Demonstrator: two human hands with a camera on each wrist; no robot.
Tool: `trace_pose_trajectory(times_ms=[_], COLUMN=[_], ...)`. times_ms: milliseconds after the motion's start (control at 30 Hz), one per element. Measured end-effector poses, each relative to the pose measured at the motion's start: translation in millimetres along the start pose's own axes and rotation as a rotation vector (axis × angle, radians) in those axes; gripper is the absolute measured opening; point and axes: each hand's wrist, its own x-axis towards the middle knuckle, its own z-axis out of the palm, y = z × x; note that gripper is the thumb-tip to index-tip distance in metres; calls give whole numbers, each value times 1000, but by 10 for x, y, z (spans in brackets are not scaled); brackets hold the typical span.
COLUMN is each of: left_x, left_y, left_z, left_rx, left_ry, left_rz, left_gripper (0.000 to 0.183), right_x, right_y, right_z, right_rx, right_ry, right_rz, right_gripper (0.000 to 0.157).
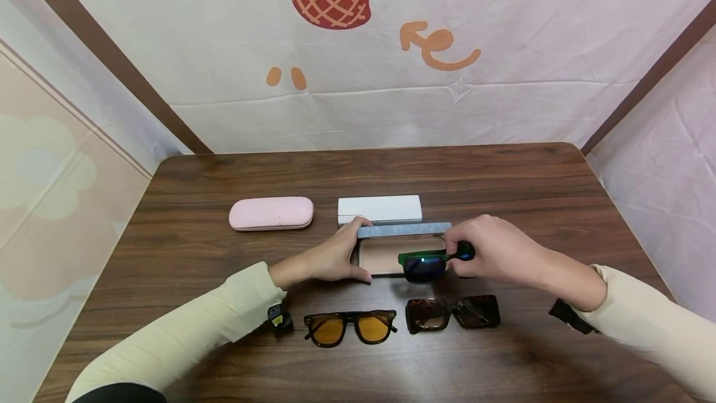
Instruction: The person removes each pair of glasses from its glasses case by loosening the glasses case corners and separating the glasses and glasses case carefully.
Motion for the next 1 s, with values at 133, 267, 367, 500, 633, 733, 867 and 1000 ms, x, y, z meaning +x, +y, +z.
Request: trace_pose_trajectory(times_ms=[133,267,367,500,633,733,867,1000], left_x=[2,2,-4,-5,-3,-1,-3,-6], left_y=[-4,-16,-18,-18,-29,-38,-38,-34], left_z=[8,14,9,6,10,15,13,11], left_rx=[1,5,7,9,9,8,7,1], left_ry=[-3,-1,-1,-1,-3,-1,5,10], left_rz=[-3,3,4,12,14,12,7,14], left_gripper=[88,88,88,88,88,88,87,87], right_x=[-39,-94,-131,-162,-174,-187,-228,-299], right_y=[26,56,80,128,186,222,277,346], right_z=[-31,-84,-120,-151,-176,-196,-227,-263], right_rx=[6,17,19,23,26,24,17,20], right_ry=[-18,-37,-49,-80,-111,-123,-135,-142], right_rz=[4,13,27,32,14,0,-11,-16], right_gripper=[28,27,27,23,21,24,26,27])
